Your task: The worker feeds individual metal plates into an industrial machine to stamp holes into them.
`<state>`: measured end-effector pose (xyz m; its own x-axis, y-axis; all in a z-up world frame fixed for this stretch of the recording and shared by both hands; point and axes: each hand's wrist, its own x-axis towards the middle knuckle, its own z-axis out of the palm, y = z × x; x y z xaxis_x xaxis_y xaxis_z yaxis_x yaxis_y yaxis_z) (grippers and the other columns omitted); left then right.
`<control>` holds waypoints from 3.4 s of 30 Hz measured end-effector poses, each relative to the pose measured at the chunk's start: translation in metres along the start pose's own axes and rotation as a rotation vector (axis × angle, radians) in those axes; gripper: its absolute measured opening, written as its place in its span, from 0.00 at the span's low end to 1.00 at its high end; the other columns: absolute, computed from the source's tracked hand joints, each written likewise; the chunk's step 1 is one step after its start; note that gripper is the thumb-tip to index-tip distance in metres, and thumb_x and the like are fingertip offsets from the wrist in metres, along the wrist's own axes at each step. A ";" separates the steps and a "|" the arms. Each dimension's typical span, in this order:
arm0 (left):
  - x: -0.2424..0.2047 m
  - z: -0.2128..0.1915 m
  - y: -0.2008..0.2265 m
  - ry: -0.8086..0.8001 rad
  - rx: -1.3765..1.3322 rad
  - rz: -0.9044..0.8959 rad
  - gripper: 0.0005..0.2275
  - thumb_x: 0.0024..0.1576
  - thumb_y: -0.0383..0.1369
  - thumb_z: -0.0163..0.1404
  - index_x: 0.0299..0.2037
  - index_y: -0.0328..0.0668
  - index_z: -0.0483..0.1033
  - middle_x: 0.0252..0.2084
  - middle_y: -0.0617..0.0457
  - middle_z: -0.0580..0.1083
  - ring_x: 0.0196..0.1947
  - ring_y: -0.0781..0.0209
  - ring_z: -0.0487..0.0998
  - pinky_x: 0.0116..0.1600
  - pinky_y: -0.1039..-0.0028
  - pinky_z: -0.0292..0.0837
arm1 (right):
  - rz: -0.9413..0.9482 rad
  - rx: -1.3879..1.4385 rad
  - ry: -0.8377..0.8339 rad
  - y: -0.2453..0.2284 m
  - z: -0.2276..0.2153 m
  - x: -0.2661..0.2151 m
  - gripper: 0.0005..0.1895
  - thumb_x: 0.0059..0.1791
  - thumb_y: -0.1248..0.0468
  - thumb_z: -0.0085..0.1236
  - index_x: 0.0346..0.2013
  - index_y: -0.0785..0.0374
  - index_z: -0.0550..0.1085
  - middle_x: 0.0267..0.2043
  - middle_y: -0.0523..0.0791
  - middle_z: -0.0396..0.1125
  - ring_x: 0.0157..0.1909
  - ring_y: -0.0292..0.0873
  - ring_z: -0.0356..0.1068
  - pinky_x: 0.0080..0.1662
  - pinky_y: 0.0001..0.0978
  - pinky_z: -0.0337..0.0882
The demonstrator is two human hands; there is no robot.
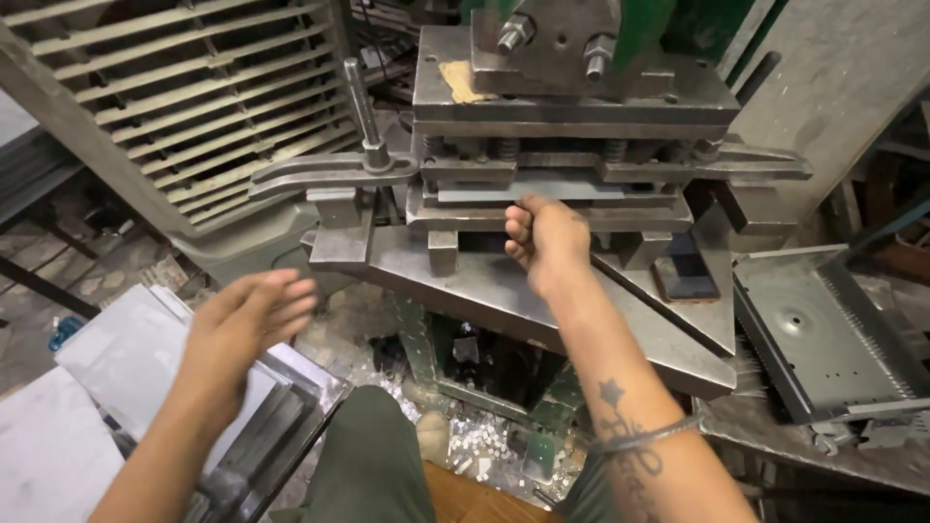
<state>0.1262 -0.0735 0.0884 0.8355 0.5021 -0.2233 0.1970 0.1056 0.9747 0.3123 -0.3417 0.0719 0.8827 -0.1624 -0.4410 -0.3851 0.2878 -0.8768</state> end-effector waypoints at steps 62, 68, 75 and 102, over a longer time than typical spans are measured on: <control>0.030 -0.082 -0.120 0.246 0.767 0.430 0.08 0.61 0.31 0.56 0.47 0.41 0.84 0.37 0.50 0.81 0.33 0.61 0.79 0.37 0.72 0.70 | -0.105 0.028 0.042 -0.011 -0.013 0.012 0.08 0.53 0.63 0.53 0.39 0.64 0.78 0.23 0.42 0.68 0.20 0.34 0.60 0.22 0.25 0.59; 0.025 -0.078 -0.115 0.245 0.729 0.429 0.08 0.60 0.30 0.57 0.48 0.39 0.83 0.33 0.48 0.80 0.29 0.60 0.76 0.36 0.72 0.69 | -0.122 0.039 0.024 -0.010 -0.013 0.013 0.09 0.55 0.62 0.51 0.39 0.63 0.77 0.23 0.42 0.67 0.20 0.34 0.60 0.22 0.25 0.58; 0.031 -0.083 -0.122 0.257 0.758 0.359 0.08 0.61 0.32 0.57 0.48 0.42 0.84 0.36 0.50 0.81 0.30 0.59 0.78 0.32 0.72 0.66 | -0.135 0.053 0.004 -0.008 -0.015 0.006 0.10 0.53 0.62 0.51 0.41 0.63 0.78 0.23 0.42 0.67 0.21 0.34 0.60 0.23 0.25 0.59; 0.032 -0.085 -0.126 0.231 0.760 0.419 0.09 0.61 0.31 0.57 0.48 0.40 0.84 0.37 0.48 0.81 0.33 0.58 0.79 0.37 0.71 0.70 | -0.150 0.054 -0.023 -0.006 -0.017 0.004 0.10 0.55 0.61 0.50 0.42 0.62 0.77 0.22 0.42 0.67 0.19 0.34 0.61 0.23 0.25 0.59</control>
<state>0.0847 0.0027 -0.0404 0.8070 0.5408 0.2372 0.2538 -0.6803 0.6876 0.3134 -0.3605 0.0721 0.9356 -0.1857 -0.3004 -0.2337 0.3122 -0.9208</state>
